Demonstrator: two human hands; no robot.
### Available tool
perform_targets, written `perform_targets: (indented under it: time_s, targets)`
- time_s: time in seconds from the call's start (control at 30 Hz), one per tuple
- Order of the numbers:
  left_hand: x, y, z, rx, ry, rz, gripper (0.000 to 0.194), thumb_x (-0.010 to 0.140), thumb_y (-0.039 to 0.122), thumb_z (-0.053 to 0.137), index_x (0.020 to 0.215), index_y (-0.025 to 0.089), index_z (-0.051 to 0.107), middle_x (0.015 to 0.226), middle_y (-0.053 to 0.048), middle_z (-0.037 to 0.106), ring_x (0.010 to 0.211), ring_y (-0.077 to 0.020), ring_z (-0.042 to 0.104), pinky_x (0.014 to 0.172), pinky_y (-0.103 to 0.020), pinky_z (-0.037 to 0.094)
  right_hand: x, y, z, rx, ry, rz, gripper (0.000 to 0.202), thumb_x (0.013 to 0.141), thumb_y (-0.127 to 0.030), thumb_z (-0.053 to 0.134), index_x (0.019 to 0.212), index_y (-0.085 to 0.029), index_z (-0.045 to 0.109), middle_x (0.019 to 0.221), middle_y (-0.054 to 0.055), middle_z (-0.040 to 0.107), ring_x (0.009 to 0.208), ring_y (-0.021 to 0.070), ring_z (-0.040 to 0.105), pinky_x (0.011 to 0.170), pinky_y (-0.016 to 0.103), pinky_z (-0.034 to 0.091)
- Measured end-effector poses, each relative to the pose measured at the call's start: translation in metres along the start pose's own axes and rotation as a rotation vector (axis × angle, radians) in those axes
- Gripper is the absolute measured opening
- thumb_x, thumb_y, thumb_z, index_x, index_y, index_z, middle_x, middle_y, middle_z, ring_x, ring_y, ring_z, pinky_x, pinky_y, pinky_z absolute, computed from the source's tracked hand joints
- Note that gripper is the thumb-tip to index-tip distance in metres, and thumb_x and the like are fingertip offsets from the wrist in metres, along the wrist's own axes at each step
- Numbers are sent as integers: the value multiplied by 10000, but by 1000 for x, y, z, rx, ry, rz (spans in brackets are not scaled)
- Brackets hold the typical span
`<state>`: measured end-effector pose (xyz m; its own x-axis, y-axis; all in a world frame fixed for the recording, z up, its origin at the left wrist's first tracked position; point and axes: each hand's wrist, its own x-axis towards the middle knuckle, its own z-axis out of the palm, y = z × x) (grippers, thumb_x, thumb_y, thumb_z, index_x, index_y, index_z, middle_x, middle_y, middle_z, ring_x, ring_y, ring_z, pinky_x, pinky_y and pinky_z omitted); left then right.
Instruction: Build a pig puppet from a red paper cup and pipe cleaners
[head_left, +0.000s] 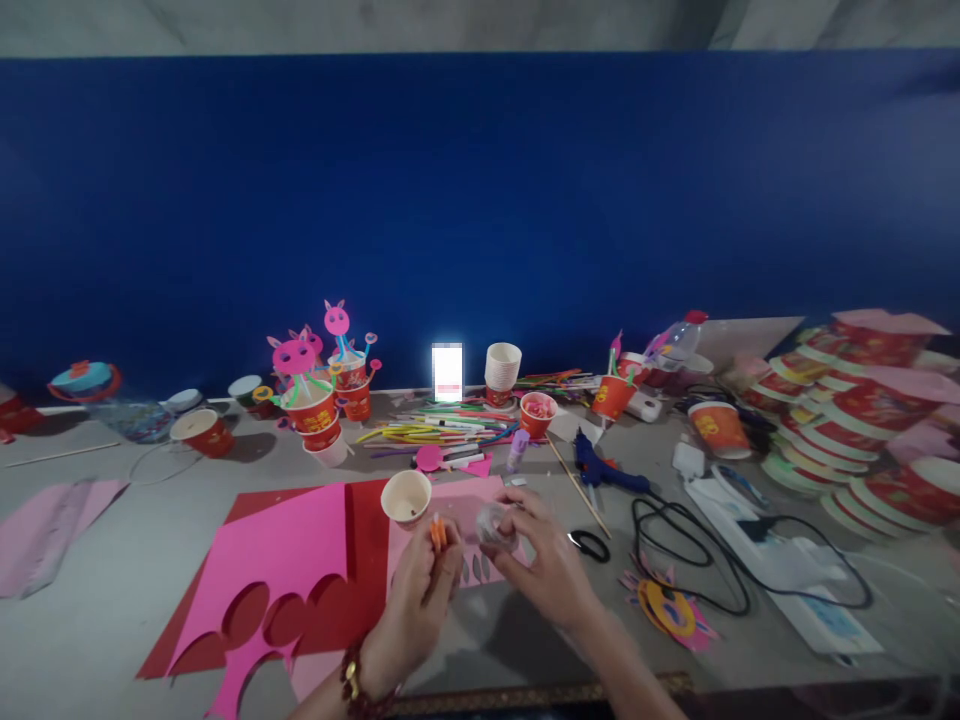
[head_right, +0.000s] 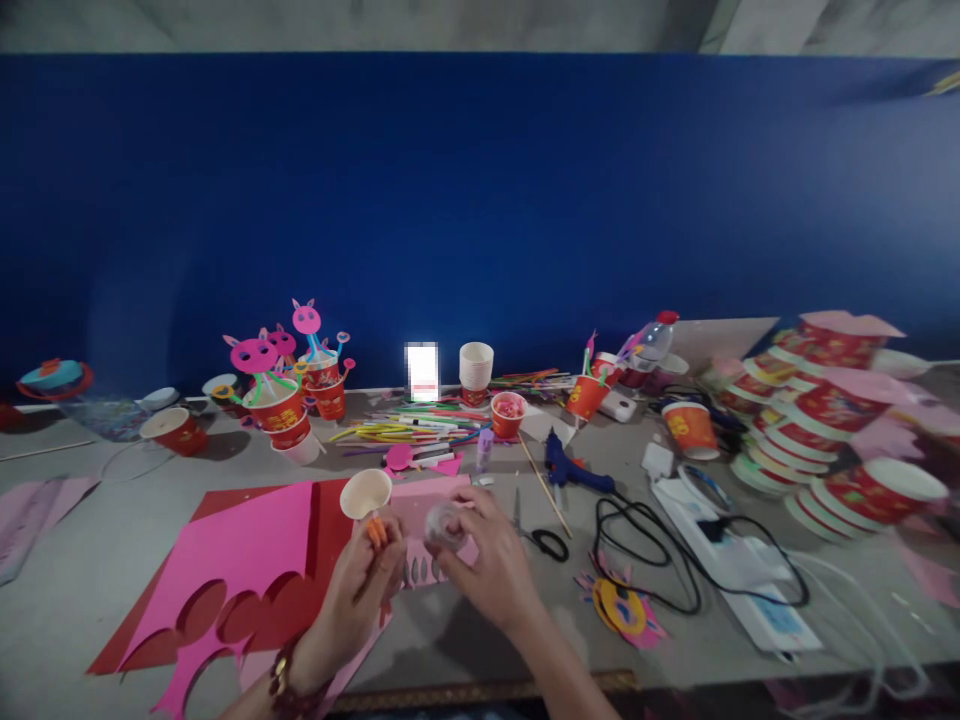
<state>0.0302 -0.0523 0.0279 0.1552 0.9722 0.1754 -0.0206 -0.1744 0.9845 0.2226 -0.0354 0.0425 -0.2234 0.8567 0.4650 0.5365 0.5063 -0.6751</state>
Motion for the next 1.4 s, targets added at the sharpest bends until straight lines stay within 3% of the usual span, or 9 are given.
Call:
perform_targets:
  time_s: [0.13, 0.27, 0.47, 0.6, 0.8, 1.03, 1.2, 1.33, 1.4]
  targets:
    - [1, 8, 3, -278, -83, -139, 236, 985, 434, 546, 916, 216, 489, 624, 92, 342, 469, -64, 267, 440, -189, 253, -2, 2, 0, -18, 86, -41, 196, 803, -187, 695, 792, -232, 505, 1126, 96, 623, 1043, 271, 613, 892, 367, 480]
    - [6, 17, 5, -390, -119, -191, 301, 947, 474, 610, 880, 210, 482, 599, 101, 364, 449, -47, 248, 428, -175, 245, -4, 1, 1, 4, 39, 11, 208, 802, -202, 704, 828, -236, 500, 1056, 75, 632, 978, 254, 623, 849, 346, 488]
    - [11, 20, 3, -448, -128, -247, 314, 919, 480, 653, 889, 210, 495, 560, 115, 347, 417, -37, 245, 411, -166, 223, -2, 1, -5, 47, -153, -60, 368, 887, -216, 595, 1251, -262, 566, 1233, 94, 592, 1156, 273, 565, 962, 371, 462]
    - [13, 22, -1, -444, -171, -254, 315, 926, 471, 647, 865, 211, 479, 568, 112, 360, 415, -34, 240, 403, -167, 220, -1, 1, -5, 235, -242, -55, 213, 920, -223, 551, 1117, -257, 625, 1134, 74, 592, 1069, 245, 578, 925, 349, 472]
    - [15, 25, -3, -436, -190, -293, 317, 924, 474, 648, 868, 207, 486, 552, 116, 355, 415, -35, 226, 403, -168, 207, -3, 5, 13, 552, -153, 9, 171, 911, -175, 533, 1016, -248, 646, 1145, 75, 576, 1120, 238, 569, 937, 345, 458]
    - [18, 23, -2, -522, -133, -357, 289, 912, 457, 657, 957, 187, 564, 516, 108, 380, 412, -42, 258, 421, -182, 211, 2, -5, 0, 526, -134, 23, 116, 926, -207, 591, 829, -234, 648, 966, 33, 577, 907, 191, 588, 806, 294, 440]
    - [23, 14, -1, -600, -103, -403, 285, 913, 441, 653, 979, 166, 620, 470, 103, 389, 389, -44, 309, 428, -173, 254, 3, 1, -23, 513, -109, 21, 120, 951, -246, 605, 842, -233, 654, 982, 48, 598, 928, 207, 598, 837, 312, 445]
    - [25, 5, 3, -614, -136, -427, 334, 854, 472, 718, 881, 149, 636, 552, 25, 587, 405, -74, 489, 452, -198, 398, 3, 3, -28, 505, -111, 15, 121, 971, -272, 599, 876, -240, 668, 1016, 52, 609, 960, 209, 603, 864, 312, 451]
    - [25, 3, 6, -620, -141, -450, 366, 826, 499, 742, 873, 152, 636, 560, 30, 594, 376, -62, 454, 439, -203, 412, 3, 1, -26, 498, -131, 7, 124, 976, -276, 596, 879, -241, 665, 1024, 50, 616, 976, 207, 610, 875, 307, 453]
